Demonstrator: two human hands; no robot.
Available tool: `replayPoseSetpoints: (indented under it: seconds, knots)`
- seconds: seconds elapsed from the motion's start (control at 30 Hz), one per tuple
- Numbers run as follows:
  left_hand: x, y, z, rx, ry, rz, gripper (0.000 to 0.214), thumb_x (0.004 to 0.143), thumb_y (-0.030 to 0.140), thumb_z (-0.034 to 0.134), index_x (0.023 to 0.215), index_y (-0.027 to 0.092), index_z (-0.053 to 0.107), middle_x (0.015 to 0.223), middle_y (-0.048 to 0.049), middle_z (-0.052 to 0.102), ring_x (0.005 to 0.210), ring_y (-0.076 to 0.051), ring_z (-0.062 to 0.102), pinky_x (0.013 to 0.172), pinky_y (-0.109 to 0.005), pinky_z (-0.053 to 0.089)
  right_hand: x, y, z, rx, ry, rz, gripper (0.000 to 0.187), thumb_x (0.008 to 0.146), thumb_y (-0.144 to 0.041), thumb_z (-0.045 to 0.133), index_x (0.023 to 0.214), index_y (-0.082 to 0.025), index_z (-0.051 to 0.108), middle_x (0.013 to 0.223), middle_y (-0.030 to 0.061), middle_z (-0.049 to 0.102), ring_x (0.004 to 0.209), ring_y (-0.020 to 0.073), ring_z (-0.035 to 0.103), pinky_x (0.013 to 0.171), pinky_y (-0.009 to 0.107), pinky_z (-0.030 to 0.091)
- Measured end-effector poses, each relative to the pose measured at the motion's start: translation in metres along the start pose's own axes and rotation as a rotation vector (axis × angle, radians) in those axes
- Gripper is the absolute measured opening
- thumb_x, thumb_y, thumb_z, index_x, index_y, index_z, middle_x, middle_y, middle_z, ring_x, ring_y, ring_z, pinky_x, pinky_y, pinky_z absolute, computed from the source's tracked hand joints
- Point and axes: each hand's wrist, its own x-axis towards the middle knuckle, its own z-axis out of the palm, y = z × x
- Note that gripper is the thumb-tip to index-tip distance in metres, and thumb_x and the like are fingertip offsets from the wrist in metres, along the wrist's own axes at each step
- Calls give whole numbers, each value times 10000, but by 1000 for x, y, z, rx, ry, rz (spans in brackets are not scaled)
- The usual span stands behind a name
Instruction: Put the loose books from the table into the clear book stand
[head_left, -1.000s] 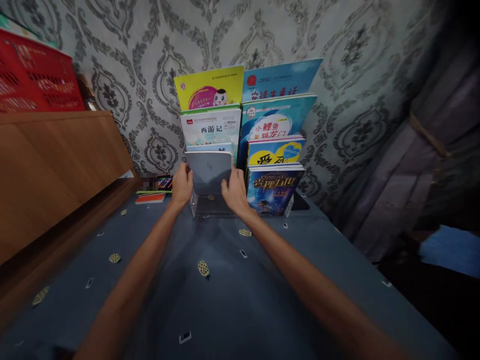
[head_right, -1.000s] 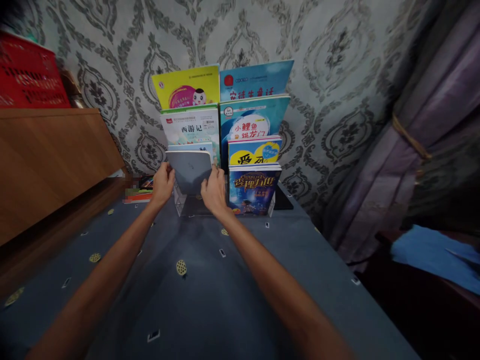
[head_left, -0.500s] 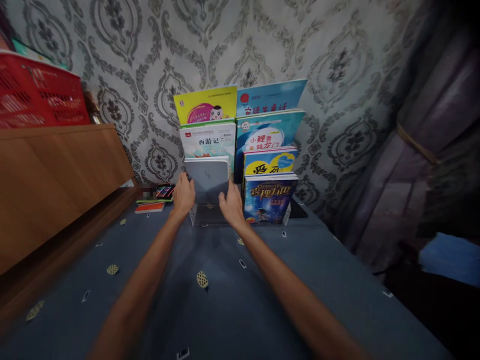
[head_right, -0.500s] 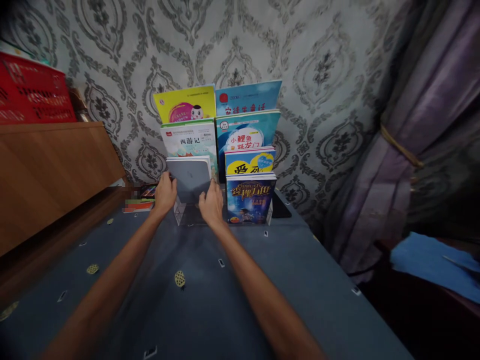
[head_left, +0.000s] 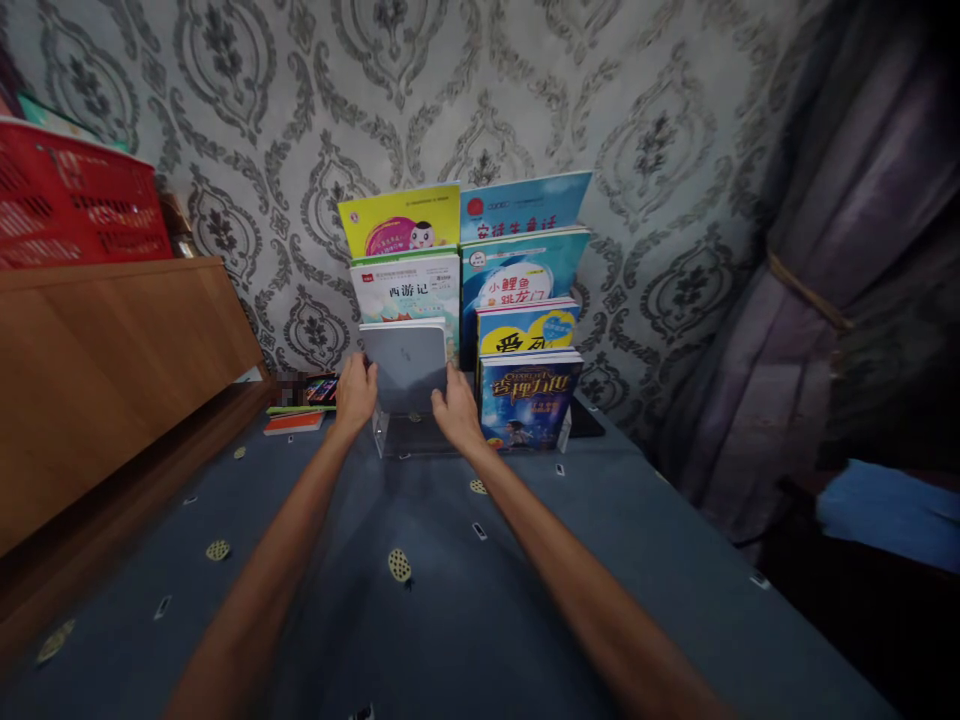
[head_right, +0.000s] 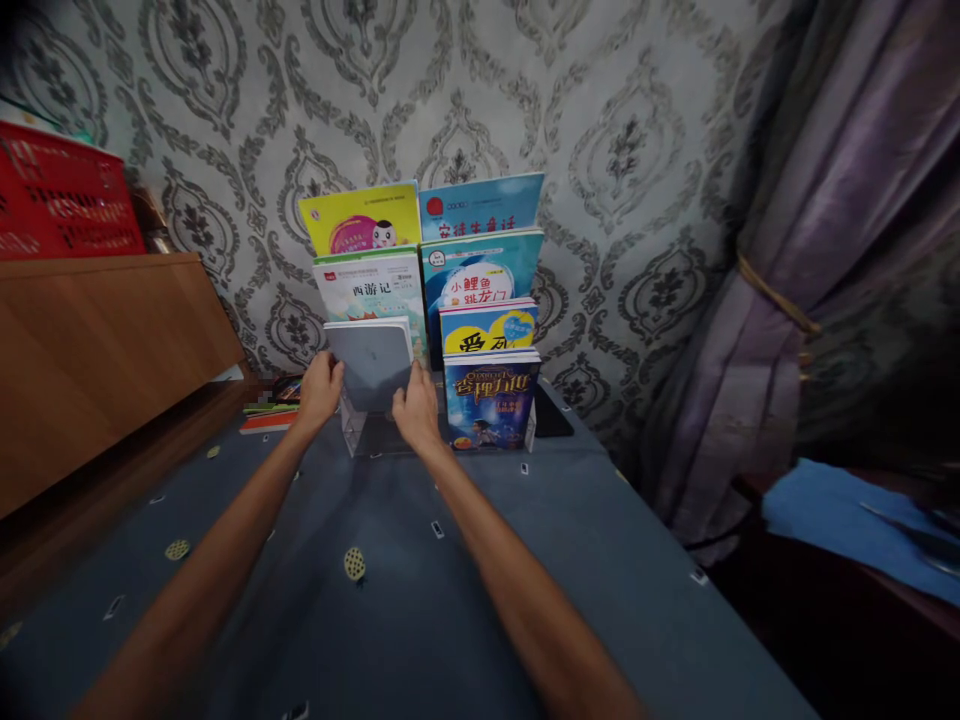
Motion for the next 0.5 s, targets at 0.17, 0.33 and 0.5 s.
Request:
replayPoseSetpoints:
  seconds: [0.17, 0.33, 0.5]
  knots:
    - [-1, -1, 2, 2, 19, 8, 122, 962, 253, 421, 935, 193, 523, 946, -106, 611, 973, -269, 602, 888, -409, 482, 1, 0, -2, -6, -26, 5, 632, 879, -208, 446, 1479, -16, 399, 1461, 238, 506, 1374, 334, 469, 1169, 517, 358]
    - [-2, -5, 4, -23, 33, 29, 114, 957, 256, 425, 918, 204, 518, 927, -93, 609, 960, -259, 600, 883, -401, 486, 0, 2, 0, 1, -11, -7, 646, 875, -215, 459, 1491, -32, 391, 1464, 230, 505, 1373, 339, 469, 1172, 532, 353]
    - [-3, -8, 0, -49, -9, 50, 96, 948, 263, 448, 908, 207, 515, 949, -104, 612, 964, -267, 602, 879, -415, 490, 1, 4, 2, 17, 12, -14, 638, 863, -206, 462, 1473, -25, 416, 1443, 229, 522, 1367, 325, 476, 1179, 508, 351]
